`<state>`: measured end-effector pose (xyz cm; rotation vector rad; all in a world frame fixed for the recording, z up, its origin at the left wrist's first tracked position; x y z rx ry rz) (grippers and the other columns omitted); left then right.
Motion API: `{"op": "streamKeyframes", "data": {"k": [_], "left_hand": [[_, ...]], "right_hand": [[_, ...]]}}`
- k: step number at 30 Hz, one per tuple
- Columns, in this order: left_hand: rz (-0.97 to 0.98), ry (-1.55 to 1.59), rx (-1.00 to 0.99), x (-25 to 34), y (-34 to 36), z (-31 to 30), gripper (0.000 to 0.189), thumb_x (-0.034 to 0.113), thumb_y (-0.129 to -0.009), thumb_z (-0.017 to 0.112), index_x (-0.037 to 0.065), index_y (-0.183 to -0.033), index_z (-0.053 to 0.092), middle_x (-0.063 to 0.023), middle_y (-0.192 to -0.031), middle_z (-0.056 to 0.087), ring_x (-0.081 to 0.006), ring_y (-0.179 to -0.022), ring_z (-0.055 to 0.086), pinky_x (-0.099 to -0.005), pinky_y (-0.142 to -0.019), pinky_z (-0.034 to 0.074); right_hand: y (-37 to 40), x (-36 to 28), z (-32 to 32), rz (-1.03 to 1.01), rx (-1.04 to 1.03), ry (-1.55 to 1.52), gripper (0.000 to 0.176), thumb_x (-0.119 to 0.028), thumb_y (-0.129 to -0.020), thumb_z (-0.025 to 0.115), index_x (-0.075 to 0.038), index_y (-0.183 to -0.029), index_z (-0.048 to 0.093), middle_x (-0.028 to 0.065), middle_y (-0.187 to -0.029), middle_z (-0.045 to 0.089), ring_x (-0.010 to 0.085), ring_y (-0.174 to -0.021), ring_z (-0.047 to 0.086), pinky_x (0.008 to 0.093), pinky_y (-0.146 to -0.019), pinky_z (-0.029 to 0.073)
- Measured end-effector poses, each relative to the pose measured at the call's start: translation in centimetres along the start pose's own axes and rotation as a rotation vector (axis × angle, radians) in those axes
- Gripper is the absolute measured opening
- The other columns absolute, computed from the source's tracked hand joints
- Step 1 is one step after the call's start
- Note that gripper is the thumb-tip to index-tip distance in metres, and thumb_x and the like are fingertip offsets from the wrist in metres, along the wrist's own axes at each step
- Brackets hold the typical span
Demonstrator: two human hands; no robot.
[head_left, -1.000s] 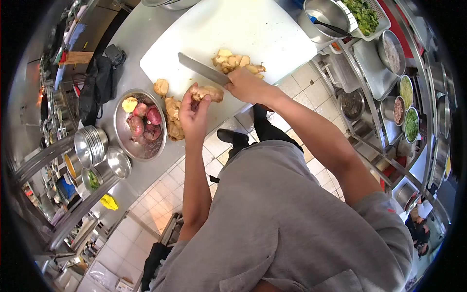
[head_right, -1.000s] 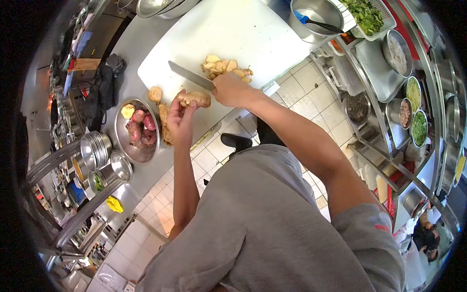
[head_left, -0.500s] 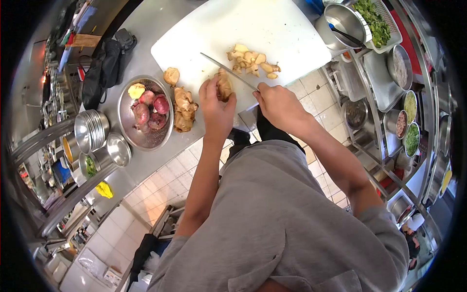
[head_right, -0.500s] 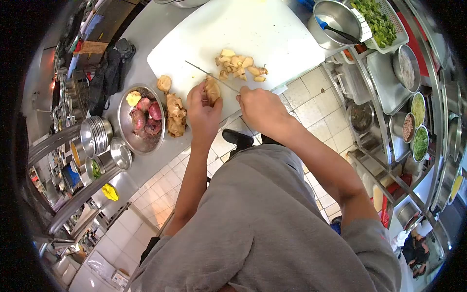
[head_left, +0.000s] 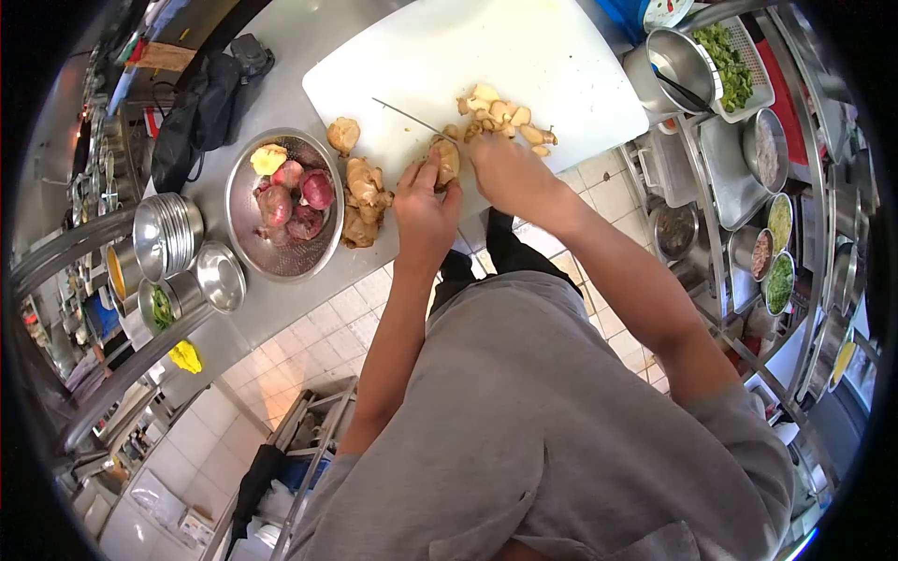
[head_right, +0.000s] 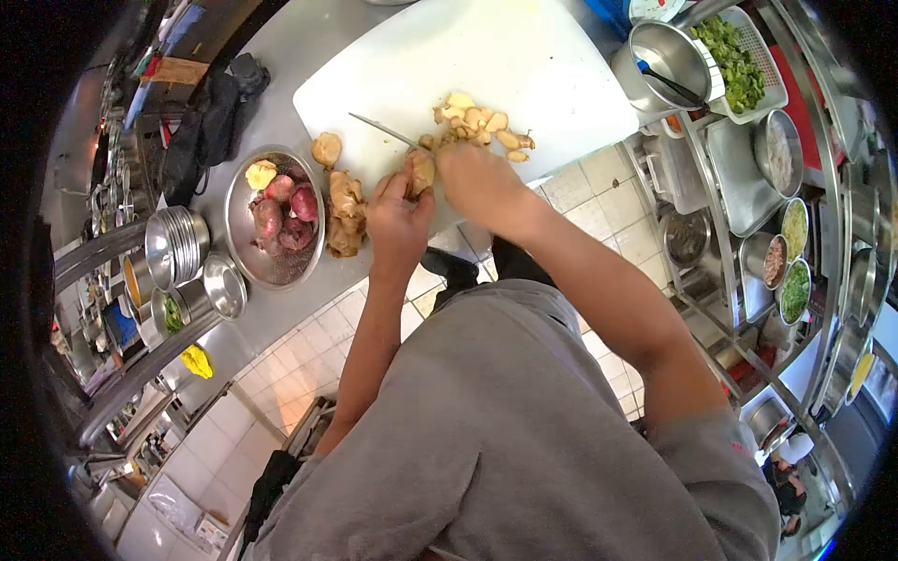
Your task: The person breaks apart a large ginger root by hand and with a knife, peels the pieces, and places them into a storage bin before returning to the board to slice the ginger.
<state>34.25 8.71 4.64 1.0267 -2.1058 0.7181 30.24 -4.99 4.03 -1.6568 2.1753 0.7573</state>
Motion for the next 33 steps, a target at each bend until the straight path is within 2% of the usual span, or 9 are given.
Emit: {"op": "streamKeyframes", "data": {"k": [4, 8, 11, 17, 20, 23, 28, 31, 33], "left_hand": [[0.047, -0.008, -0.060, 0.1, -0.1, -0.8, 0.043, 0.001, -0.086, 0.070, -0.007, -0.128, 0.062, -0.0207, -0.107, 0.070, -0.0276, -0.091, 0.071, -0.0337, -0.082, 0.056], [-0.477, 0.706, -0.142, -3.7, 1.3, 1.4, 0.049, 0.001, -0.096, 0.060, -0.002, -0.143, 0.046, -0.0169, -0.110, 0.069, -0.0243, -0.097, 0.070, -0.0340, -0.083, 0.058], [-0.862, 1.205, -0.079, -3.0, 2.1, 1.8, 0.046, 0.006, -0.097, 0.058, 0.002, -0.142, 0.048, -0.0147, -0.109, 0.068, -0.0211, -0.085, 0.069, -0.0315, -0.076, 0.057], [-0.979, 1.489, -0.374, -4.4, 2.7, 4.3, 0.044, 0.025, -0.098, 0.054, 0.004, -0.136, 0.050, -0.0120, -0.102, 0.066, -0.0204, -0.082, 0.065, -0.0288, -0.070, 0.056], [-1.003, 1.536, -0.364, -4.2, 2.5, 4.6, 0.040, 0.028, -0.097, 0.054, 0.006, -0.130, 0.053, -0.0123, -0.099, 0.065, -0.0206, -0.078, 0.063, -0.0271, -0.068, 0.054], [-1.026, 1.540, -0.277, -3.6, 2.1, 4.1, 0.043, 0.024, -0.098, 0.054, 0.005, -0.137, 0.052, -0.0105, -0.095, 0.066, -0.0201, -0.077, 0.065, -0.0304, -0.069, 0.054], [-1.008, 1.452, -0.104, -4.7, 2.2, 2.8, 0.030, 0.021, -0.098, 0.059, 0.008, -0.125, 0.056, -0.0116, -0.097, 0.067, -0.0215, -0.080, 0.065, -0.0328, -0.070, 0.056], [-1.083, 1.449, -0.056, -5.0, 2.7, 2.7, 0.026, 0.022, -0.099, 0.060, 0.009, -0.121, 0.058, -0.0116, -0.100, 0.067, -0.0223, -0.084, 0.066, -0.0334, -0.072, 0.057], [-1.115, 1.459, -0.040, -4.7, 2.8, 2.4, 0.025, 0.023, -0.100, 0.060, 0.008, -0.119, 0.059, -0.0110, -0.102, 0.067, -0.0224, -0.087, 0.066, -0.0335, -0.073, 0.057]], "right_hand": [[-2.6, 0.9, 0.8, -0.010, -0.005, -0.072, 0.019, -0.010, -0.093, 0.060, 0.005, -0.083, 0.061, 0.0308, -0.077, 0.065, 0.0482, -0.076, 0.067, 0.0538, -0.068, 0.054], [-1.3, 0.9, -0.8, -0.053, 0.129, -0.174, 0.022, -0.017, -0.097, 0.060, 0.004, -0.090, 0.061, 0.0302, -0.074, 0.064, 0.0483, -0.074, 0.066, 0.0536, -0.064, 0.053], [1.6, 0.3, -2.2, -0.010, 0.188, -0.159, 0.020, -0.018, -0.098, 0.059, 0.002, -0.095, 0.061, 0.0280, -0.070, 0.064, 0.0477, -0.069, 0.066, 0.0531, -0.061, 0.052], [6.1, -0.2, -2.5, 0.050, 0.136, -0.113, 0.017, -0.017, -0.099, 0.058, 0.000, -0.101, 0.062, 0.0243, -0.067, 0.064, 0.0444, -0.065, 0.066, 0.0519, -0.059, 0.053], [7.1, -0.4, -2.5, 0.058, 0.153, -0.128, 0.018, -0.016, -0.099, 0.058, 0.000, -0.104, 0.062, 0.0243, -0.068, 0.065, 0.0435, -0.066, 0.067, 0.0516, -0.059, 0.053], [7.2, -0.4, -2.3, 0.073, 0.185, -0.166, 0.019, -0.016, -0.099, 0.058, 0.000, -0.107, 0.062, 0.0242, -0.070, 0.065, 0.0433, -0.067, 0.067, 0.0512, -0.060, 0.053], [7.5, -0.7, -1.1, 0.077, 0.132, -0.139, 0.019, -0.015, -0.097, 0.059, 0.000, -0.108, 0.062, 0.0237, -0.070, 0.066, 0.0422, -0.066, 0.067, 0.0506, -0.061, 0.054], [8.3, -2.1, -2.0, 0.007, 0.108, -0.088, 0.014, -0.007, -0.089, 0.055, 0.001, -0.100, 0.057, 0.0228, -0.067, 0.066, 0.0413, -0.063, 0.068, 0.0513, -0.058, 0.054], [8.9, -2.5, -2.5, 0.018, 0.053, -0.048, 0.022, -0.011, -0.091, 0.059, 0.001, -0.109, 0.060, 0.0231, -0.071, 0.067, 0.0397, -0.065, 0.069, 0.0495, -0.060, 0.054]]}}
Point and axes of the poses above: each hand's wrist, its own y-axis away from the middle knuckle, its own z-axis out of the palm, x = y × z, the point moved 7 cm from there along -y, towards the middle knuckle
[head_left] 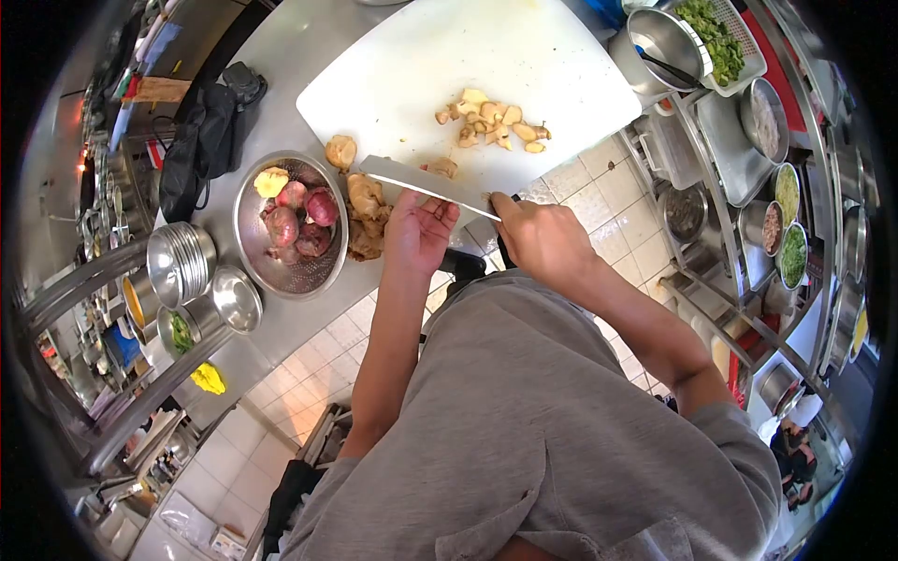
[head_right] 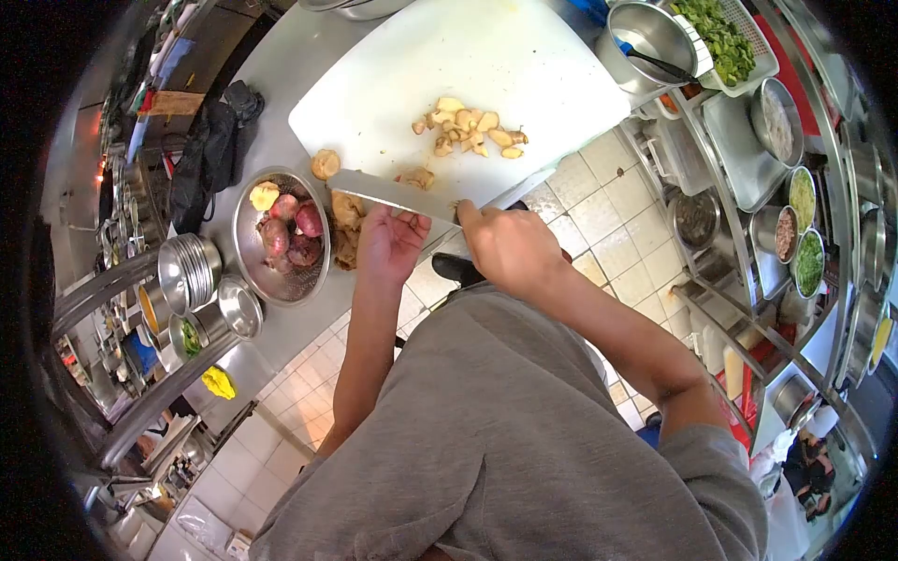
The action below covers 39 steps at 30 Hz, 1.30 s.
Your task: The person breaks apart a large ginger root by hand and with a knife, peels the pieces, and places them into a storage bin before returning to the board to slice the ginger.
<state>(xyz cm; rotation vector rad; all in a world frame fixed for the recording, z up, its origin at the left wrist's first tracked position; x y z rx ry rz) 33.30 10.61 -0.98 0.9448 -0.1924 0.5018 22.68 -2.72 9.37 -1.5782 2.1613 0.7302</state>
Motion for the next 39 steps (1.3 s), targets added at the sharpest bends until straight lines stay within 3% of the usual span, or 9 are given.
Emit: {"op": "streamKeyframes", "data": {"k": [7, 10, 16, 19, 28, 31, 34, 37, 39], "left_hand": [[-0.038, 0.068, -0.042, -0.2, -0.1, 0.3, 0.023, 0.023, -0.104, 0.055, 0.004, -0.116, 0.060, -0.0081, -0.107, 0.068, -0.0205, -0.093, 0.067, -0.0332, -0.077, 0.059], [-0.048, 0.099, -0.060, -0.3, -0.4, 0.0, 0.023, 0.021, -0.103, 0.055, 0.004, -0.117, 0.060, -0.0077, -0.108, 0.068, -0.0198, -0.095, 0.068, -0.0328, -0.079, 0.059], [-0.016, 0.190, -0.142, -0.3, -0.1, 0.7, 0.021, 0.018, -0.102, 0.056, 0.003, -0.115, 0.061, -0.0077, -0.112, 0.068, -0.0201, -0.099, 0.068, -0.0321, -0.079, 0.060], [-0.038, 0.221, -0.139, -0.4, -0.6, 0.3, 0.020, 0.016, -0.102, 0.056, 0.002, -0.114, 0.061, -0.0087, -0.111, 0.068, -0.0208, -0.096, 0.068, -0.0323, -0.077, 0.060], [-0.022, 0.175, -0.046, -0.5, -0.1, 0.6, 0.022, 0.015, -0.100, 0.060, -0.001, -0.114, 0.059, -0.0133, -0.101, 0.067, -0.0229, -0.087, 0.065, -0.0323, -0.071, 0.057], [-0.057, 0.146, -0.055, -1.0, 0.1, 0.2, 0.023, 0.014, -0.099, 0.060, -0.003, -0.114, 0.058, -0.0155, -0.098, 0.067, -0.0234, -0.087, 0.065, -0.0320, -0.071, 0.057], [-0.082, 0.172, -0.123, -0.9, -0.5, 0.0, 0.024, 0.015, -0.099, 0.059, -0.004, -0.115, 0.057, -0.0169, -0.099, 0.067, -0.0236, -0.086, 0.064, -0.0317, -0.070, 0.056], [-0.050, 0.177, -0.131, -1.1, -0.6, 0.1, 0.024, 0.015, -0.099, 0.059, -0.003, -0.115, 0.058, -0.0167, -0.101, 0.066, -0.0235, -0.085, 0.064, -0.0317, -0.069, 0.055], [-0.015, 0.169, -0.096, -1.0, -0.2, 0.4, 0.024, 0.016, -0.099, 0.059, -0.002, -0.115, 0.058, -0.0159, -0.101, 0.065, -0.0234, -0.084, 0.063, -0.0317, -0.069, 0.055]], "right_hand": [[0.4, -0.9, -1.0, -0.063, 0.034, 0.021, 0.036, -0.011, -0.091, 0.061, 0.003, -0.124, 0.059, 0.0218, -0.074, 0.068, 0.0370, -0.065, 0.069, 0.0470, -0.059, 0.055], [-0.2, -0.6, -0.3, -0.008, -0.061, 0.051, 0.038, -0.010, -0.090, 0.061, 0.004, -0.125, 0.059, 0.0209, -0.074, 0.068, 0.0365, -0.064, 0.068, 0.0470, -0.059, 0.055], [-0.4, -2.8, -2.2, -0.114, 0.091, -0.033, 0.039, -0.008, -0.089, 0.058, 0.004, -0.126, 0.060, 0.0211, -0.074, 0.068, 0.0362, -0.064, 0.069, 0.0473, -0.059, 0.055], [-1.0, -2.3, -1.4, -0.137, 0.086, 0.000, 0.033, -0.004, -0.083, 0.058, 0.008, -0.114, 0.058, 0.0220, -0.074, 0.069, 0.0378, -0.066, 0.071, 0.0448, -0.058, 0.057], [-1.3, -0.6, 0.6, -0.122, 0.067, 0.088, 0.016, -0.006, -0.085, 0.055, 0.003, -0.099, 0.059, 0.0197, -0.067, 0.068, 0.0370, -0.062, 0.070, 0.0448, -0.056, 0.057], [-1.7, 3.7, 2.7, 0.065, -0.013, 0.084, 0.018, -0.007, -0.088, 0.055, 0.002, -0.103, 0.062, 0.0207, -0.069, 0.067, 0.0382, -0.063, 0.069, 0.0476, -0.057, 0.055], [-0.9, 3.4, 1.9, 0.086, -0.067, 0.099, 0.016, -0.006, -0.089, 0.054, 0.001, -0.101, 0.061, 0.0215, -0.068, 0.066, 0.0381, -0.062, 0.068, 0.0480, -0.056, 0.055], [-0.7, 0.0, -0.3, -0.049, 0.067, -0.043, 0.015, -0.005, -0.088, 0.055, 0.002, -0.100, 0.061, 0.0218, -0.067, 0.066, 0.0377, -0.061, 0.068, 0.0477, -0.056, 0.055], [-0.9, -1.0, -0.2, -0.066, 0.017, -0.001, 0.020, -0.005, -0.087, 0.055, 0.004, -0.104, 0.061, 0.0206, -0.070, 0.068, 0.0351, -0.064, 0.071, 0.0446, -0.057, 0.057]]}}
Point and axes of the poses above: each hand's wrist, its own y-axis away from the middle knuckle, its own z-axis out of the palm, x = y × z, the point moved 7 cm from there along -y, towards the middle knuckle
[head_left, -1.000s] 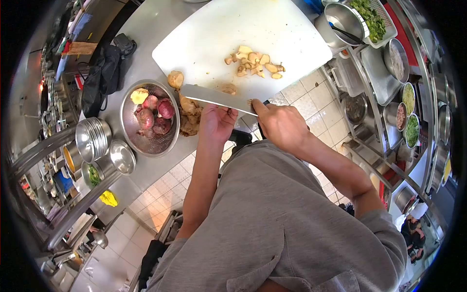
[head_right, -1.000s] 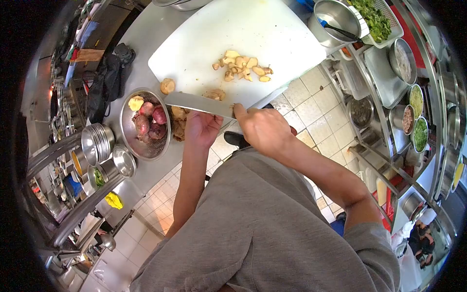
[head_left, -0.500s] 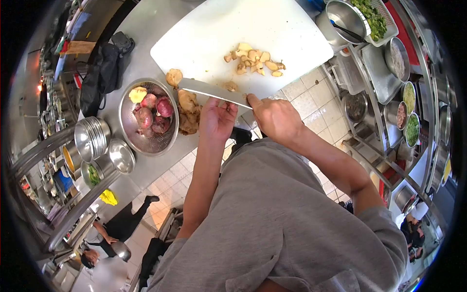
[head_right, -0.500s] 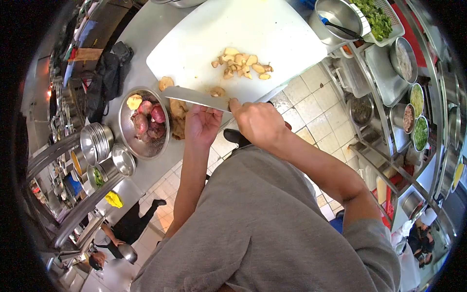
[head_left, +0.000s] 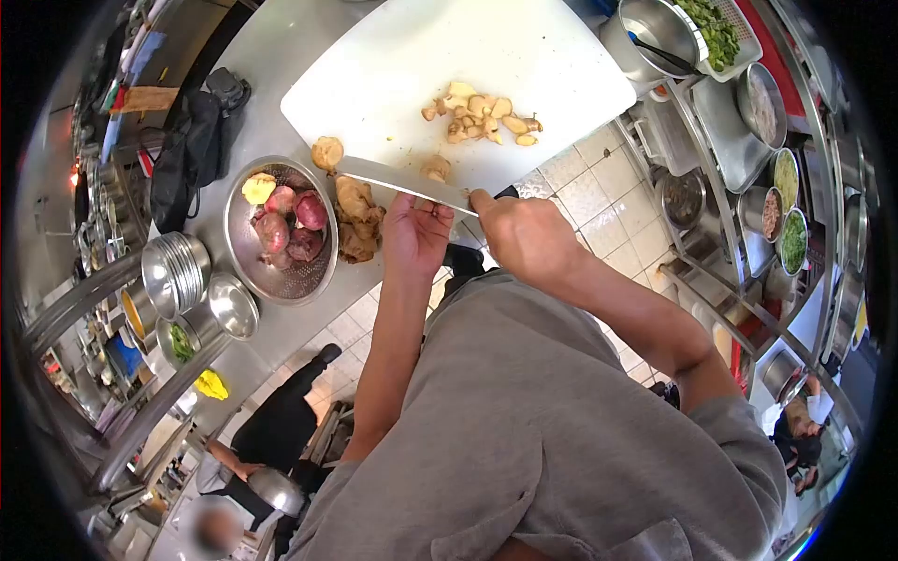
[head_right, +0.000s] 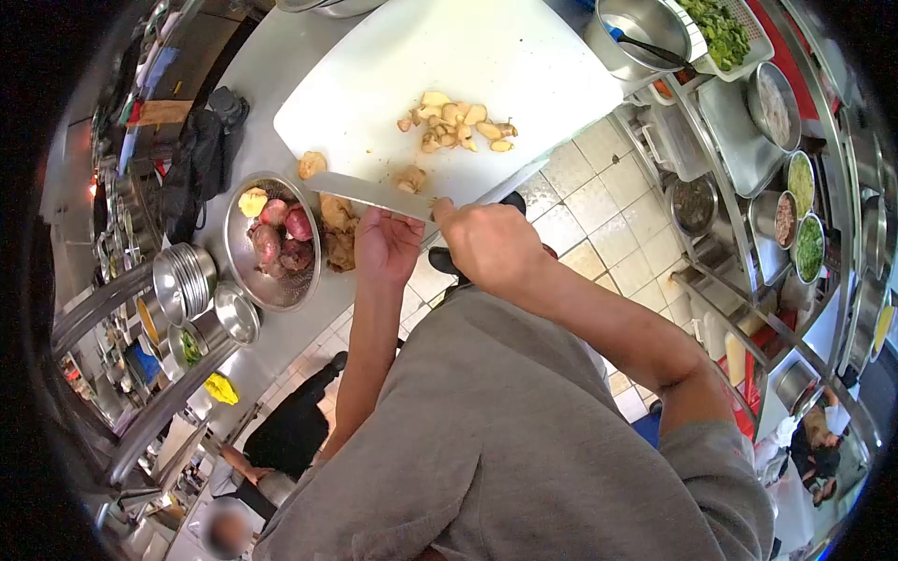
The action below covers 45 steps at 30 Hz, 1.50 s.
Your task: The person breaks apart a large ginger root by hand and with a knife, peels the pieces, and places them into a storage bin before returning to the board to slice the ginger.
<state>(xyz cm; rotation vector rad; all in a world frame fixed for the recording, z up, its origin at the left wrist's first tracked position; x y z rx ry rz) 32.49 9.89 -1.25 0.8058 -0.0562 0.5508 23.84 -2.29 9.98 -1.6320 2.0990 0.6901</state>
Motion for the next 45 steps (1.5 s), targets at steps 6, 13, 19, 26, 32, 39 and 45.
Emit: {"op": "streamKeyframes", "data": {"k": [6, 13, 19, 26, 32, 39, 45], "left_hand": [[-0.019, 0.035, -0.012, -0.4, -0.2, -0.4, 0.022, 0.015, -0.098, 0.061, -0.001, -0.113, 0.059, -0.0161, -0.098, 0.065, -0.0241, -0.082, 0.063, -0.0316, -0.070, 0.055], [-0.051, 0.067, 0.017, -0.2, -0.5, -0.8, 0.025, 0.017, -0.097, 0.064, -0.002, -0.113, 0.059, -0.0206, -0.097, 0.065, -0.0245, -0.080, 0.064, -0.0323, -0.071, 0.056], [0.017, -0.066, 0.016, 0.1, -0.2, -0.5, 0.025, 0.018, -0.097, 0.064, 0.003, -0.117, 0.061, -0.0126, -0.098, 0.067, -0.0208, -0.081, 0.062, -0.0314, -0.070, 0.053], [0.135, -0.187, -0.003, 0.4, 0.3, -0.7, 0.019, 0.020, -0.100, 0.062, 0.008, -0.115, 0.062, -0.0057, -0.094, 0.068, -0.0163, -0.081, 0.065, -0.0296, -0.070, 0.054], [0.158, -0.217, -0.094, 0.3, -0.1, -1.4, 0.019, 0.013, -0.096, 0.065, 0.005, -0.113, 0.064, -0.0081, -0.102, 0.071, -0.0179, -0.084, 0.065, -0.0310, -0.075, 0.054], [0.201, -0.267, 0.027, 0.1, 0.9, -0.1, 0.030, 0.009, -0.098, 0.060, 0.003, -0.126, 0.054, -0.0069, -0.094, 0.066, -0.0181, -0.073, 0.063, -0.0303, -0.065, 0.053], [0.232, -0.286, 0.007, 0.2, 0.4, -0.6, 0.031, 0.006, -0.097, 0.059, 0.002, -0.127, 0.053, -0.0073, -0.093, 0.066, -0.0178, -0.072, 0.063, -0.0299, -0.065, 0.053]], "right_hand": [[0.8, 2.2, 1.3, 0.000, -0.011, 0.106, 0.024, -0.005, -0.087, 0.055, 0.004, -0.108, 0.060, 0.0184, -0.070, 0.069, 0.0336, -0.064, 0.072, 0.0430, -0.057, 0.057], [0.4, 4.6, 2.2, 0.110, -0.038, 0.205, 0.018, -0.005, -0.086, 0.056, 0.003, -0.102, 0.059, 0.0189, -0.066, 0.067, 0.0352, -0.062, 0.071, 0.0441, -0.055, 0.057], [0.8, 5.2, 2.0, 0.108, 0.006, 0.136, 0.014, -0.007, -0.085, 0.057, 0.003, -0.095, 0.058, 0.0214, -0.065, 0.066, 0.0386, -0.062, 0.070, 0.0469, -0.057, 0.057], [1.2, 0.8, 0.0, -0.024, 0.008, 0.044, 0.015, -0.006, -0.085, 0.057, 0.002, -0.098, 0.057, 0.0210, -0.069, 0.068, 0.0383, -0.064, 0.070, 0.0470, -0.058, 0.056], [1.0, 2.5, 1.3, 0.017, -0.036, 0.159, 0.027, -0.006, -0.085, 0.057, 0.002, -0.111, 0.057, 0.0217, -0.071, 0.068, 0.0386, -0.065, 0.069, 0.0480, -0.058, 0.055], [1.9, 4.6, 0.9, 0.082, -0.117, 0.133, 0.022, -0.007, -0.087, 0.055, 0.002, -0.107, 0.058, 0.0183, -0.074, 0.071, 0.0350, -0.068, 0.073, 0.0440, -0.061, 0.058], [1.9, 2.9, 0.5, 0.035, -0.089, 0.119, 0.021, -0.005, -0.087, 0.056, 0.001, -0.107, 0.059, 0.0215, -0.070, 0.067, 0.0383, -0.066, 0.069, 0.0477, -0.058, 0.055]]}}
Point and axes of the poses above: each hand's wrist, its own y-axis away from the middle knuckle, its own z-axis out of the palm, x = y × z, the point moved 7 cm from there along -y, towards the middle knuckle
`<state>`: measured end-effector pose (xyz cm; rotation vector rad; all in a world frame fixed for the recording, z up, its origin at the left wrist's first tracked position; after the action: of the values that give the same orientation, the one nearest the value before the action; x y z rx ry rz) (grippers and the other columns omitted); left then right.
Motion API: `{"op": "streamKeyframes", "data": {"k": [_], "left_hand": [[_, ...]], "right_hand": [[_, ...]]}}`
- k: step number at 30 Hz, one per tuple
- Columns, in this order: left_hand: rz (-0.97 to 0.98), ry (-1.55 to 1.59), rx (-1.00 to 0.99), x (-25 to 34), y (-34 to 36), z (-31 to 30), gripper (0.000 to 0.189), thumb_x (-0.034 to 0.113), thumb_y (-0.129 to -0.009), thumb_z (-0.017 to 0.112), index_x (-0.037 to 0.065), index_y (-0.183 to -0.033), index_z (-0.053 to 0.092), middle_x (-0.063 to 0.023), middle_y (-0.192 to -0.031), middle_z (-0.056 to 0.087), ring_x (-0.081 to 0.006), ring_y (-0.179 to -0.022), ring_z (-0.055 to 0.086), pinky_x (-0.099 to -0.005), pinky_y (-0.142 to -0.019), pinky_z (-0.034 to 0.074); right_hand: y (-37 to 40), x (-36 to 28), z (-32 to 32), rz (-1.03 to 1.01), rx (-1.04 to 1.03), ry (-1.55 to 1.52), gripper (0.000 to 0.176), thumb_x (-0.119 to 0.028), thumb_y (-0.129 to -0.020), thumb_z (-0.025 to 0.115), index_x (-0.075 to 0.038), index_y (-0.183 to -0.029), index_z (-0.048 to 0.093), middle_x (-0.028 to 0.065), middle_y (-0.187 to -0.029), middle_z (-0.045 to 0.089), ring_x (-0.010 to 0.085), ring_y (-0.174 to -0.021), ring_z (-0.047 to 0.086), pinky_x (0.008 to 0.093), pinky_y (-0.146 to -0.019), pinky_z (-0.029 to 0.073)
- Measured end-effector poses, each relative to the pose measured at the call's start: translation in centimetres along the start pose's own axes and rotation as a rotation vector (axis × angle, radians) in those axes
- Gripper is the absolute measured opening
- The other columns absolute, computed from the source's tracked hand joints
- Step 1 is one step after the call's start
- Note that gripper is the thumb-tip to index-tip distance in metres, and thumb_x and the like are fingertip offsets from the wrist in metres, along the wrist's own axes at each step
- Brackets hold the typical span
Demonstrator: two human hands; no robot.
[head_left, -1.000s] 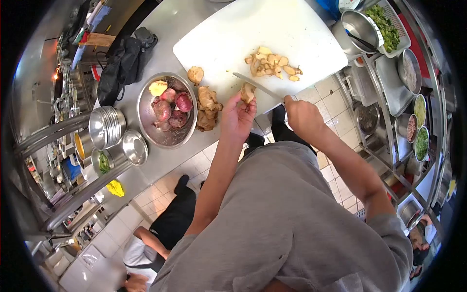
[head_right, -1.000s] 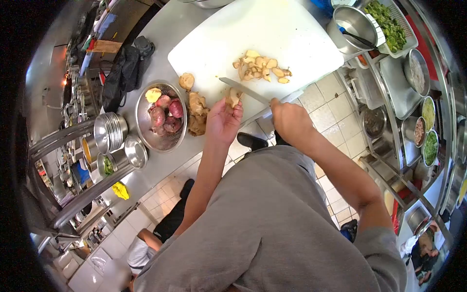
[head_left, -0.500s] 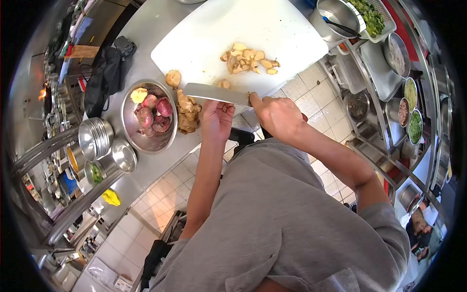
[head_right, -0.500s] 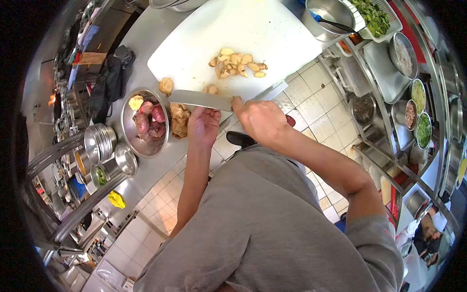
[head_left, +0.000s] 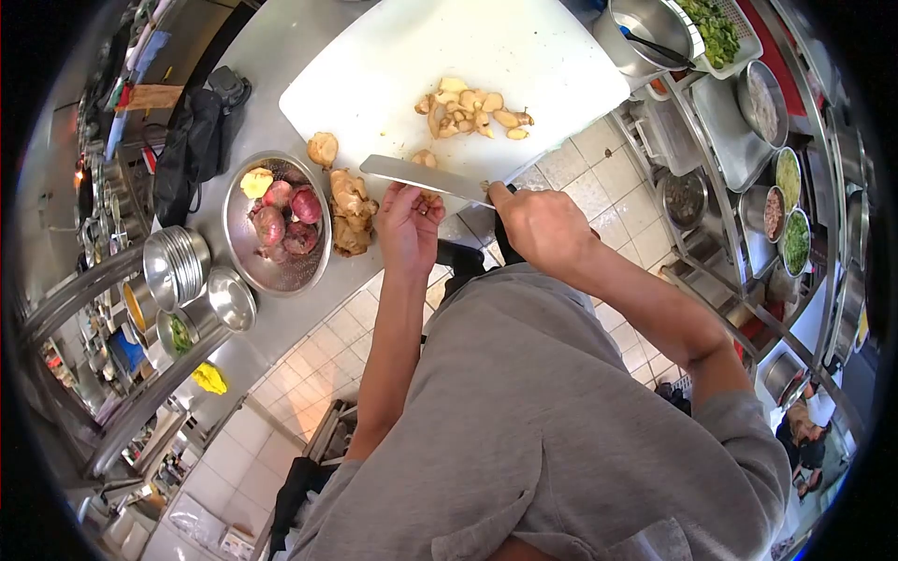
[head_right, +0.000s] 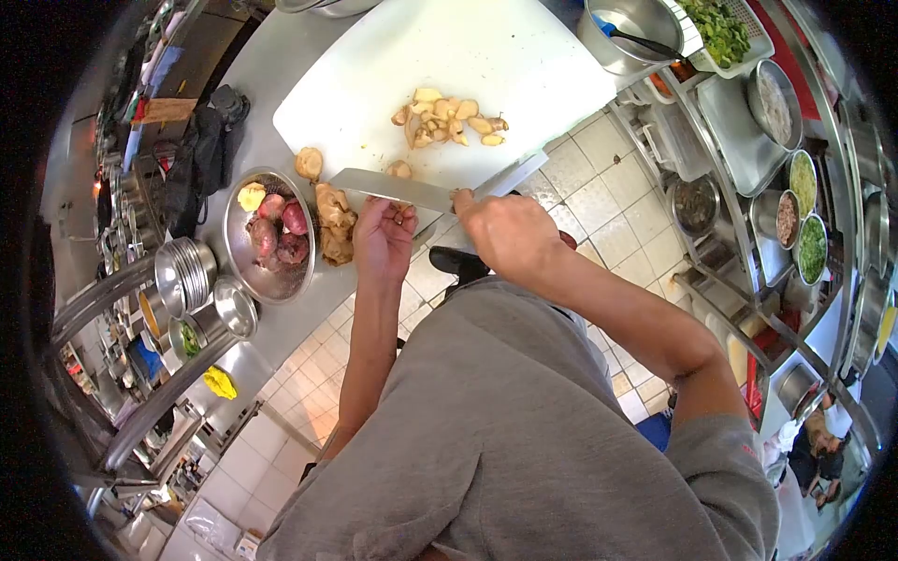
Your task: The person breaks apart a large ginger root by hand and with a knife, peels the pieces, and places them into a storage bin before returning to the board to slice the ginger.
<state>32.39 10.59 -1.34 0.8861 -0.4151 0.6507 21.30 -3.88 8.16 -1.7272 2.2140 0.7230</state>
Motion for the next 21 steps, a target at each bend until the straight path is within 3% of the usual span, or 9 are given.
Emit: {"op": "streamKeyframes", "data": {"k": [7, 14, 17, 21], "left_hand": [[0.023, -0.095, 0.005, 0.8, 0.5, 0.4, 0.039, 0.007, -0.096, 0.061, -0.001, -0.133, 0.052, -0.0053, -0.093, 0.067, -0.0149, -0.070, 0.063, -0.0292, -0.063, 0.054], [0.058, -0.154, 0.033, 0.7, 0.8, 0.2, 0.041, 0.007, -0.094, 0.064, -0.002, -0.133, 0.053, -0.0070, -0.097, 0.068, -0.0124, -0.069, 0.063, -0.0270, -0.060, 0.053], [0.066, -0.170, 0.064, 0.8, 1.0, 0.5, 0.042, 0.007, -0.094, 0.066, -0.002, -0.133, 0.054, -0.0066, -0.095, 0.069, -0.0119, -0.067, 0.063, -0.0268, -0.060, 0.053], [0.089, -0.264, 0.058, 0.8, 1.0, -0.1, 0.044, 0.006, -0.092, 0.068, -0.002, -0.133, 0.055, -0.0054, -0.089, 0.069, -0.0117, -0.065, 0.062, -0.0263, -0.058, 0.051]], "right_hand": [[-0.3, 2.8, 1.2, 0.067, -0.027, 0.088, 0.016, -0.006, -0.085, 0.056, 0.001, -0.098, 0.061, 0.0192, -0.069, 0.069, 0.0340, -0.065, 0.072, 0.0438, -0.056, 0.058], [0.3, 1.0, 0.3, -0.011, -0.003, 0.070, 0.018, -0.007, -0.086, 0.056, 0.002, -0.100, 0.062, 0.0186, -0.069, 0.069, 0.0338, -0.064, 0.072, 0.0433, -0.056, 0.058], [-0.3, 3.6, 2.1, 0.066, -0.011, 0.019, 0.018, -0.007, -0.087, 0.055, 0.002, -0.101, 0.062, 0.0192, -0.069, 0.069, 0.0346, -0.066, 0.072, 0.0436, -0.058, 0.058], [0.0, 2.2, 0.1, 0.057, -0.070, 0.059, 0.020, -0.006, -0.087, 0.055, 0.003, -0.102, 0.062, 0.0204, -0.070, 0.069, 0.0364, -0.068, 0.072, 0.0450, -0.059, 0.058]]}}
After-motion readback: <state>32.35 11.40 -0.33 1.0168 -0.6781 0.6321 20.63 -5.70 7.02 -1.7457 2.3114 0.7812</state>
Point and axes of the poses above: each hand's wrist, its own y-axis away from the middle knuckle, its own z-axis out of the palm, x = y × z, the point moved 7 cm from there along -y, towards the middle knuckle
